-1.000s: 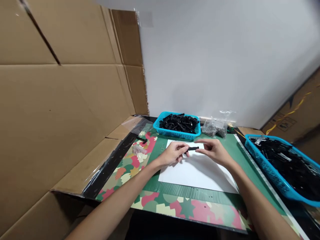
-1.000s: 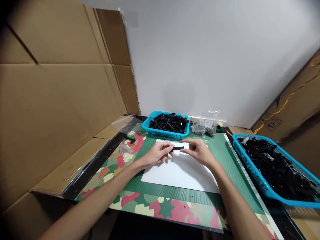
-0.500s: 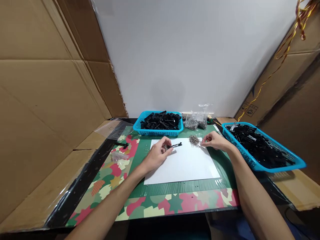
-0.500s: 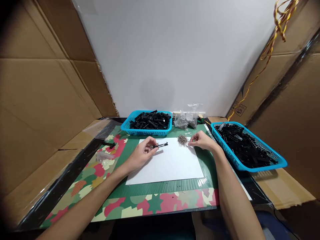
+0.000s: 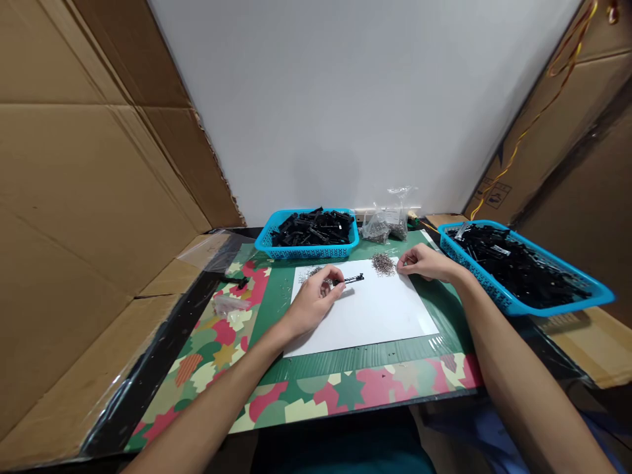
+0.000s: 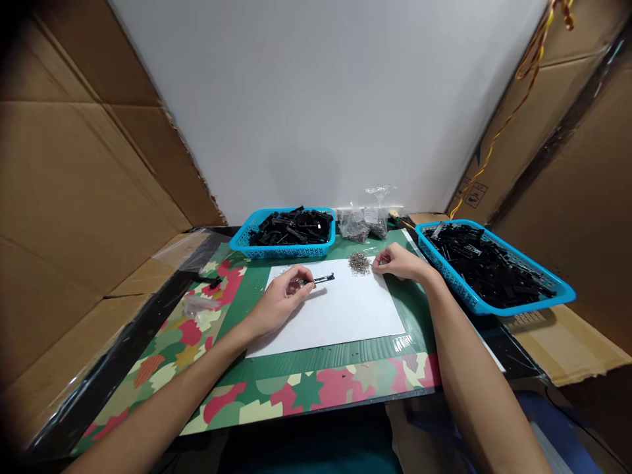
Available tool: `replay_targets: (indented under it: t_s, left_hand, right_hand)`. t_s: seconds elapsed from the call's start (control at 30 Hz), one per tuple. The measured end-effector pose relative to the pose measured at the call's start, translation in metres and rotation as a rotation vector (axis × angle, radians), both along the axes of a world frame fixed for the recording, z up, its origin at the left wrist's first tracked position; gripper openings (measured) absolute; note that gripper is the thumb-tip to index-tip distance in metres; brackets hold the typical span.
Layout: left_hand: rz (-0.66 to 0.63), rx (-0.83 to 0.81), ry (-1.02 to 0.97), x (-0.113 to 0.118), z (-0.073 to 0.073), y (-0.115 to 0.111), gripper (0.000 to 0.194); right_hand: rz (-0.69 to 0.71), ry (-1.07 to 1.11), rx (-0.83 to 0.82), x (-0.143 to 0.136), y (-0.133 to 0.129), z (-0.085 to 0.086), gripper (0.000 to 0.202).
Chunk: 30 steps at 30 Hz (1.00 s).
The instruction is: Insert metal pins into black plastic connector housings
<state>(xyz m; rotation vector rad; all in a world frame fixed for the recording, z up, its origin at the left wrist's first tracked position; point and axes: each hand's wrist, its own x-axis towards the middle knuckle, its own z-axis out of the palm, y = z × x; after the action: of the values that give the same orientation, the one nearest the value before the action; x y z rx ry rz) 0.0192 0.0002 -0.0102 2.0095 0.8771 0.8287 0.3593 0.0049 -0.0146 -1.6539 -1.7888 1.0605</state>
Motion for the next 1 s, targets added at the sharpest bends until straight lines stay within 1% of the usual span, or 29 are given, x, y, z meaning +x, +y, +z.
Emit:
replay_targets:
  t_s: [0.1, 0.33, 0.43, 0.57, 0.73, 0.83, 1.0]
  left_hand:
    - [-0.009, 0.021, 0.015, 0.000, 0.000, -0.001, 0.015]
    - [-0.001, 0.061, 0.078, -0.002, 0.008, -0.005, 0.014]
    - [0.005, 0.071, 0.091, -0.002, 0.010, -0.005, 0.014]
    - [0.012, 0.097, 0.090, -0.002, 0.012, -0.006, 0.013]
    - [-0.037, 0.116, 0.091, -0.002, 0.012, -0.008, 0.025]
    - [-0.049, 0.124, 0.127, -0.002, 0.012, -0.009, 0.027]
    - [-0.044, 0.118, 0.143, -0.001, 0.012, -0.009, 0.029]
  right_hand:
    - [0.000, -0.006, 0.011, -0.002, 0.000, 0.000, 0.029]
    - [0.006, -0.011, 0.056, -0.013, 0.000, 0.001, 0.020]
    - [0.003, 0.000, 0.035, -0.012, -0.002, 0.002, 0.021]
    - [-0.028, 0.027, 0.033, -0.006, -0.006, 0.006, 0.027]
    - [-0.029, 0.085, 0.076, -0.007, -0.010, 0.009, 0.033]
    - [-0.034, 0.047, 0.089, -0.009, -0.010, 0.008, 0.032]
    - [-0.047, -0.018, 0.059, -0.011, -0.009, 0.007, 0.031]
